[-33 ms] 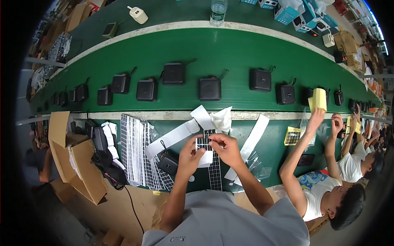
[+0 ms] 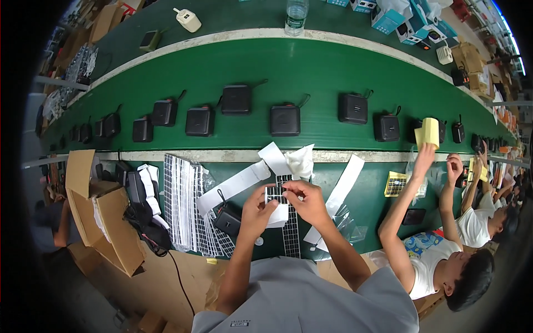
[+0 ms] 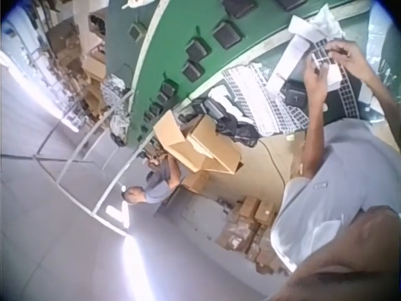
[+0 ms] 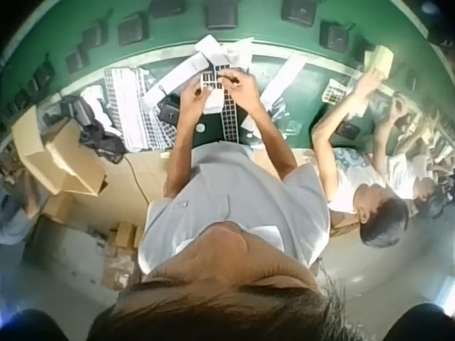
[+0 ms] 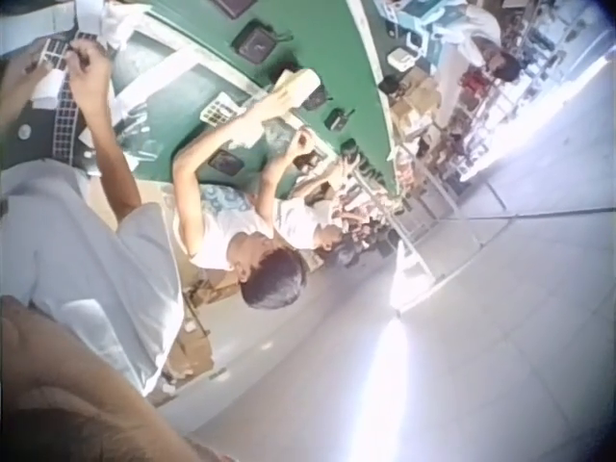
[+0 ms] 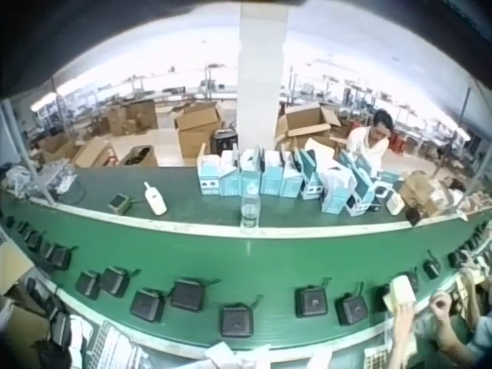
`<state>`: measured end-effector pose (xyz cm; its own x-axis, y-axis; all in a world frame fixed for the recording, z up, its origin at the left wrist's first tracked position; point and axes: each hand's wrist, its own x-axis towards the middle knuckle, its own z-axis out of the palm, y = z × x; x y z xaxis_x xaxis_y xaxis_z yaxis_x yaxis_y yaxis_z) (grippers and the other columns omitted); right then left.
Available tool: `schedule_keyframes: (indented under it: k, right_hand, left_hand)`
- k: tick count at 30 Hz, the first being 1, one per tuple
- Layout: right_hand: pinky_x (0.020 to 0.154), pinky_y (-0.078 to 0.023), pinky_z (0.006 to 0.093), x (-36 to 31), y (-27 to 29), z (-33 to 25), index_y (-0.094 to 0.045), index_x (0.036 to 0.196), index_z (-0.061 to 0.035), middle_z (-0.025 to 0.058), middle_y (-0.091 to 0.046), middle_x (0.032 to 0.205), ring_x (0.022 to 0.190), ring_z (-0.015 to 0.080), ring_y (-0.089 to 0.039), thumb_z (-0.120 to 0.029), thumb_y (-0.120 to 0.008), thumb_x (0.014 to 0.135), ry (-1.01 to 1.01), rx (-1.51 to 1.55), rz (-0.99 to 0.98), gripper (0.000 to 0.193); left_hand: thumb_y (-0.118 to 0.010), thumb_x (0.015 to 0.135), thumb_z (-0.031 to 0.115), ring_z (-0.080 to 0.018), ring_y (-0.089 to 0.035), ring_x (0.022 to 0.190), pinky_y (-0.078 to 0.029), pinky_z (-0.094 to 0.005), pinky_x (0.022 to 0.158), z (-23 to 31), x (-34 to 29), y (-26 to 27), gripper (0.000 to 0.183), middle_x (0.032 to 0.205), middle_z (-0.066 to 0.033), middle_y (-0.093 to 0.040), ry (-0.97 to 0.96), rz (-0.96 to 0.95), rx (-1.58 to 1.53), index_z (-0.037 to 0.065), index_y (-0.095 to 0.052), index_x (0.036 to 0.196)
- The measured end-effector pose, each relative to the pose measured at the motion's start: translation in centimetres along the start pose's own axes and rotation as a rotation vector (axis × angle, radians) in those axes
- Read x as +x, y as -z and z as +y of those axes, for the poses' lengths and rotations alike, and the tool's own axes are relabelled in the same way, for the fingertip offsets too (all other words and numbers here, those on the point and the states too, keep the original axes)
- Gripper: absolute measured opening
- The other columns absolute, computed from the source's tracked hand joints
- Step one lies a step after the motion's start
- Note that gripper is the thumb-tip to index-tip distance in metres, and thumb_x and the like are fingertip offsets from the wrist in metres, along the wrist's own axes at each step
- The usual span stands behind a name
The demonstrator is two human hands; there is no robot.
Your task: The person peels labels from a sheet and applies them by hand to small black square electronic devices on an assembly line.
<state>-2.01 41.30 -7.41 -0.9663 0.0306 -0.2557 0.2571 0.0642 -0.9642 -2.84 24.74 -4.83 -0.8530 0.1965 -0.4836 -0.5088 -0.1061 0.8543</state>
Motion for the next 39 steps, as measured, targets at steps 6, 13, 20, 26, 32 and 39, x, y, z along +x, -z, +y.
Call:
schedule_keyframes:
  k: [6, 13, 20, 26, 32, 39]
  right_hand:
    - [0.063, -0.053, 0.0318, 0.5, 0.9, -2.4, -0.068, 0.102, -0.0014, 0.0142, -0.068, 0.093, 0.073, 0.0273, -0.066, -0.006, -0.070, 0.081, 0.202, -0.287, -0.133, 0.022]
    - [0.063, -0.052, 0.0329, 0.3, 1.2, -2.8, -0.069, 0.101, -0.0025, 0.0146, -0.068, 0.087, 0.071, 0.0273, -0.066, -0.006, -0.070, 0.080, 0.266, -0.436, -0.241, 0.021]
    - [0.060, -0.051, 0.0294, 1.4, 2.4, -2.8, -0.071, 0.093, -0.0012, 0.0133, -0.069, 0.078, 0.068, 0.0214, -0.066, -0.003, -0.067, 0.080, 0.128, -0.320, -0.377, 0.014]
    - [0.065, -0.053, 0.0298, 1.1, 1.6, -3.1, -0.071, 0.096, -0.0013, 0.0135, -0.070, 0.091, 0.073, 0.0238, -0.067, -0.002, -0.065, 0.081, 0.247, -0.291, -0.021, 0.016]
    - [0.069, -0.053, 0.0333, 0.3, 1.1, -4.3, -0.070, 0.102, -0.0033, 0.0139, -0.068, 0.090, 0.079, 0.0290, -0.067, -0.002, -0.067, 0.080, 0.286, -0.315, -0.190, 0.021]
    - [0.058, -0.048, 0.0300, 1.8, 1.9, -5.0, -0.063, 0.083, -0.0005, 0.0087, -0.063, 0.074, 0.064, 0.0191, -0.061, -0.001, -0.069, 0.078, 0.072, -0.198, -0.277, 0.008]
  left_hand:
    - [-0.062, 0.087, -0.001, -0.0048, -0.057, 0.076, -0.046, -0.0201, 0.068, -0.6, -0.1, 0.9, 0.029, 0.091, -0.0031, -0.067, 0.029, 0.036, 0.096, -0.002, -0.057, 0.115]
    - [-0.065, 0.084, 0.001, -0.0071, -0.056, 0.060, -0.045, -0.0211, 0.054, 1.2, -1.3, -0.5, 0.037, 0.079, -0.0094, -0.066, -0.171, 0.164, 0.429, 0.004, -0.053, 0.119]
    - [-0.065, 0.083, 0.002, -0.0216, -0.062, 0.055, -0.048, -0.0297, 0.052, 2.0, -1.3, -0.9, 0.033, 0.081, -0.0138, -0.065, -0.332, 0.109, 0.617, 0.008, -0.056, 0.114]
    - [-0.062, 0.081, -0.002, -0.0236, -0.061, 0.058, -0.047, -0.0302, 0.053, 1.6, -0.6, -0.7, 0.016, 0.083, -0.0124, -0.065, -0.369, 0.044, 0.590, 0.004, -0.062, 0.095]
    - [-0.059, 0.080, -0.005, -0.0256, -0.056, 0.056, -0.044, -0.0331, 0.052, 1.6, -0.2, -0.5, 0.012, 0.080, -0.0135, -0.063, -0.348, 0.018, 0.650, 0.003, -0.063, 0.089]
    - [-0.058, 0.080, -0.005, -0.0325, -0.058, 0.061, -0.045, -0.0377, 0.055, 1.9, 0.8, 0.0, 0.013, 0.081, -0.0155, -0.062, -0.408, -0.113, 0.742, 0.002, -0.062, 0.090]
